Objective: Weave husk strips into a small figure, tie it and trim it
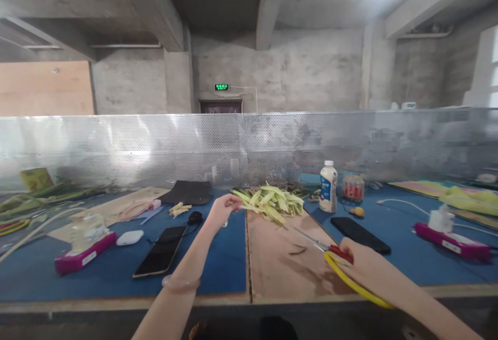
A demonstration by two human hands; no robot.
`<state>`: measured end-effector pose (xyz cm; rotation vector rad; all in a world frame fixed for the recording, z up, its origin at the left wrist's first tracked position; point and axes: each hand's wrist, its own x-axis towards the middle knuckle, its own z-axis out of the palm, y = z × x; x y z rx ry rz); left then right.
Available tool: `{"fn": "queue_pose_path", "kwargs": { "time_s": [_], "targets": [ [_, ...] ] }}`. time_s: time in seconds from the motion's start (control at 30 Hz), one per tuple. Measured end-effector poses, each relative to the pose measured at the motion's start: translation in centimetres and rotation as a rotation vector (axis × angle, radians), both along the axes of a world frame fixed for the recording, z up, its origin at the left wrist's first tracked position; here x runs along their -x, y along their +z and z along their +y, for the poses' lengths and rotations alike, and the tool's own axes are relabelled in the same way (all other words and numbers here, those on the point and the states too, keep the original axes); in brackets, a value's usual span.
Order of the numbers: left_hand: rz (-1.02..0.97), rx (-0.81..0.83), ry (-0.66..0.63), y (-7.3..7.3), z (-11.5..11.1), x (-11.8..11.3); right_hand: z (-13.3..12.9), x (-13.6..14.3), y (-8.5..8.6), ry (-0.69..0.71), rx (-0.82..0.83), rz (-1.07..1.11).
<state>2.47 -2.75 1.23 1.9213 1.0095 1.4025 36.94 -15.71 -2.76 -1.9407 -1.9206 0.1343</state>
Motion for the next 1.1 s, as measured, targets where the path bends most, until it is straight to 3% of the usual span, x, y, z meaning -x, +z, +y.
{"fn": "queue_pose_path", "kwargs": {
  "time_s": [0.23, 0.37, 0.5, 0.7, 0.87, 0.93, 0.97, 1.0, 1.03, 1.07, 1.1],
  "targets": [
    [-0.087, 0.018, 0.114, -0.3, 1.1, 1.0, 4.9, -0.6, 0.5, -0.037, -0.168, -0.314],
    [-0.099, 0.032, 0.121, -0.4, 1.2, 0.9, 3.6, 1.6, 1.1, 0.067, -0.260, -0.398],
    [-0.104, 0.041, 0.131, -0.5, 1.2, 0.9, 2.1, 5.2, 1.2, 0.358, -0.249, -0.413],
    [-0.116, 0.046, 0.158, -0.4, 1.2, 0.9, 2.9, 8.1, 0.5, 0.333, -0.230, -0.315],
    [-0.119, 0.055, 0.188, -0.5, 1.1, 0.9, 0.8, 7.9, 2.4, 0.399, -0.190, -0.032],
    [-0.110, 0.058, 0.196, -0.5, 1.1, 0.9, -0.4, 7.1, 3.1, 0.634, -0.076, 0.557],
    [-0.103, 0.060, 0.196, -0.5, 1.1, 1.0, -0.9, 6.6, 3.3, 0.644, -0.157, 0.828],
    [-0.094, 0.063, 0.193, -0.5, 1.1, 1.0, -1.2, 6.1, 3.4, 0.617, -0.261, 0.979],
    [-0.083, 0.067, 0.187, -0.6, 1.1, 0.9, -1.3, 5.7, 3.4, 0.487, -0.411, 1.036],
    [-0.071, 0.071, 0.180, -0.6, 1.1, 0.9, -1.4, 5.3, 3.3, 0.282, -0.548, 0.995],
    [-0.060, 0.075, 0.172, -0.6, 1.1, 0.9, -1.5, 5.0, 3.2, -0.021, -0.635, 0.851]
  ]
}}
